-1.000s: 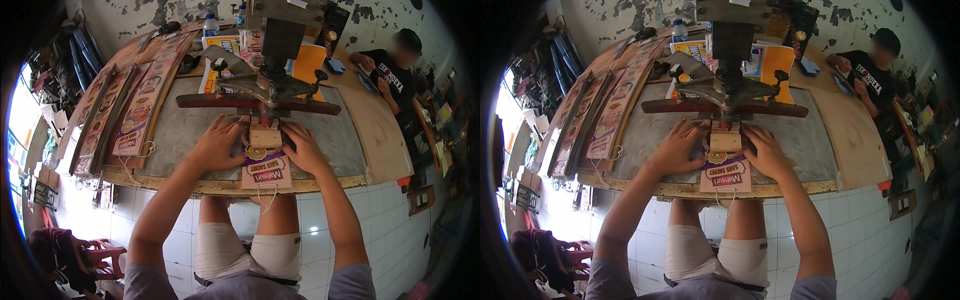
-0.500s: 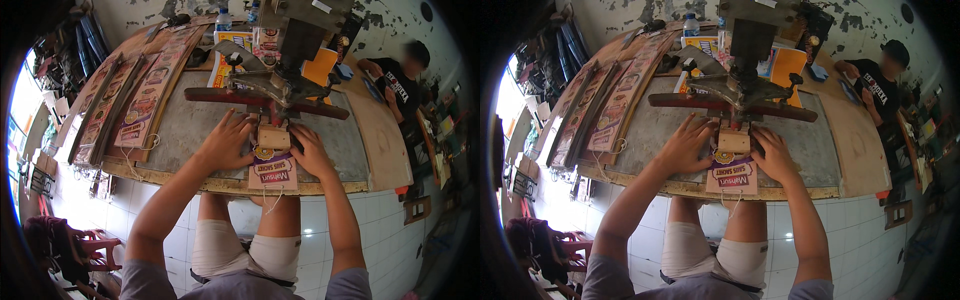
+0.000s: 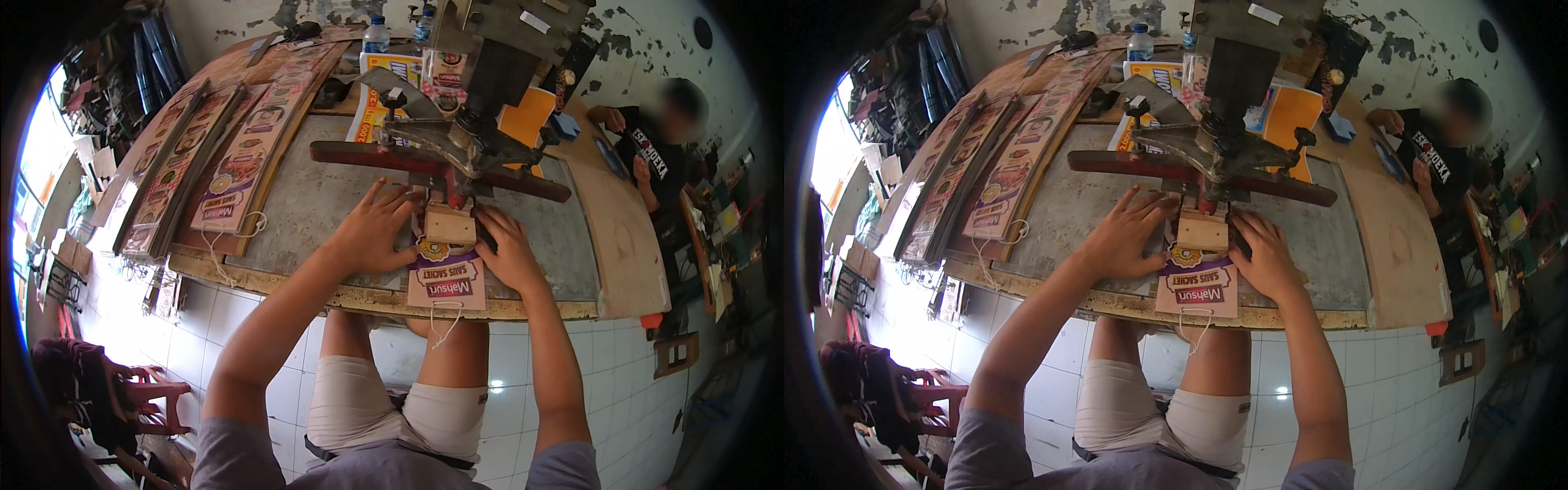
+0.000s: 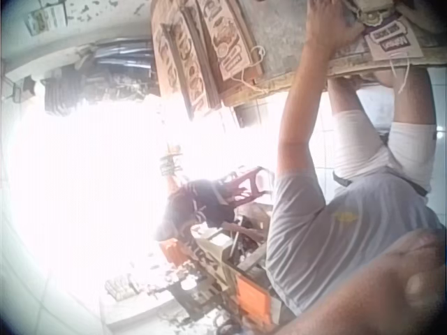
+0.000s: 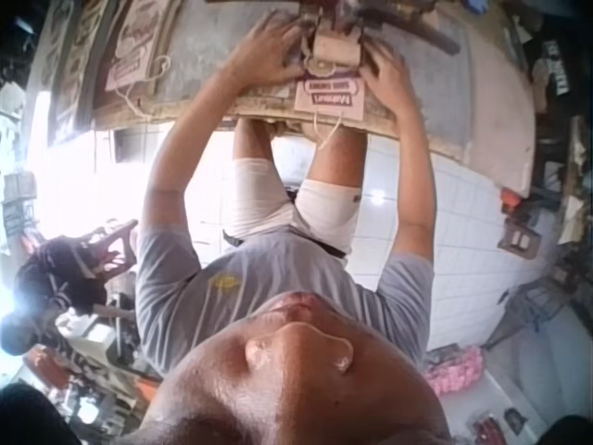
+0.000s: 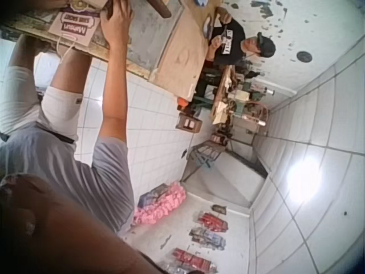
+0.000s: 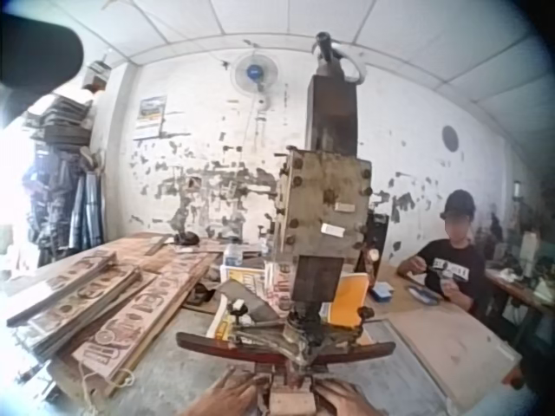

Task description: The person aligns a printed cardboard strip on a flatbed screen-printing press and uses a wooden squeegee to apply ink through a stencil onto the cardboard.

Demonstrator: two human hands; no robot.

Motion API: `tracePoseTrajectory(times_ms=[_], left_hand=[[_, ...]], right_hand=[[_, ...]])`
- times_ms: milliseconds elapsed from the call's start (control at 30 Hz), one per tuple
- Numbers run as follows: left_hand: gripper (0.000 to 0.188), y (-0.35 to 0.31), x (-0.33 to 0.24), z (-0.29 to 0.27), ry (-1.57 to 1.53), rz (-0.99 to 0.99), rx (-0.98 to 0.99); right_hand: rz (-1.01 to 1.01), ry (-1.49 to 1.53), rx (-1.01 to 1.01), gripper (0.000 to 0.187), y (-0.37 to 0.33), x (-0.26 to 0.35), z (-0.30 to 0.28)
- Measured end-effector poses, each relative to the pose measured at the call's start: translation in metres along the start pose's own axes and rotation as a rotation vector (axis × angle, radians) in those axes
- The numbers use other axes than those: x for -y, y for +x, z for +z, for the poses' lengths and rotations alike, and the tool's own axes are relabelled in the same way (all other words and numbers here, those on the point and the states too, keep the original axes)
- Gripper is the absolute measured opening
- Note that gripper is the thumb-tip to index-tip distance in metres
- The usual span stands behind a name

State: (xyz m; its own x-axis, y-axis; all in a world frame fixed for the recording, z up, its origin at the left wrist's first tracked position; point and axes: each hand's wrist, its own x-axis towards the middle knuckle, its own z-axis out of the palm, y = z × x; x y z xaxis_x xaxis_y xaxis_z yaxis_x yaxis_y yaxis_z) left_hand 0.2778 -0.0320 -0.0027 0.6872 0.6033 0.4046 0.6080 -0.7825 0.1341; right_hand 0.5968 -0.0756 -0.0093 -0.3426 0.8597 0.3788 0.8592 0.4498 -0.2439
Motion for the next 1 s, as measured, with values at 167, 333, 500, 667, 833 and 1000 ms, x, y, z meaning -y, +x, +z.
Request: tracePoseTrajectory(times_ms=[167,333,500,667,833,1000], left_hand=[[0.074,-0.0002,0.0024,0.0025,-0.023,0.001,-0.017],[0.071,0.0025,-0.0004,-0.0005,-0.024,-0.015,-0.012],[0.069,0.0031,0.0015,0.0045,0.009,0.029,-0.127],[0.068,0.0048,-0.0001,-0.002,0.001,0.003,-0.034],[0.073,0.0033,0.0012,-0.0028,0.0,-0.026,-0.006],[0.076,0.0027,-0.0017,0.005,0.062,-0.014,-0.056]], right_hand=[[-0.006,0.004,0.006,0.058,0.0008,0.0014,-0.0008],[-0.002,-0.008,0.012,0.058,0.0002,-0.0018,0.0026],[-0.004,-0.002,0.009,0.057,0.0005,-0.0018,0.0025],[-0.017,-0.011,0.003,0.057,0.0002,-0.0018,0.0001],[-0.025,0.002,0.002,0.057,0.0022,0.0018,0.0],[-0.009,0.004,0.005,0.057,-0.0011,-0.0052,0.0044]])
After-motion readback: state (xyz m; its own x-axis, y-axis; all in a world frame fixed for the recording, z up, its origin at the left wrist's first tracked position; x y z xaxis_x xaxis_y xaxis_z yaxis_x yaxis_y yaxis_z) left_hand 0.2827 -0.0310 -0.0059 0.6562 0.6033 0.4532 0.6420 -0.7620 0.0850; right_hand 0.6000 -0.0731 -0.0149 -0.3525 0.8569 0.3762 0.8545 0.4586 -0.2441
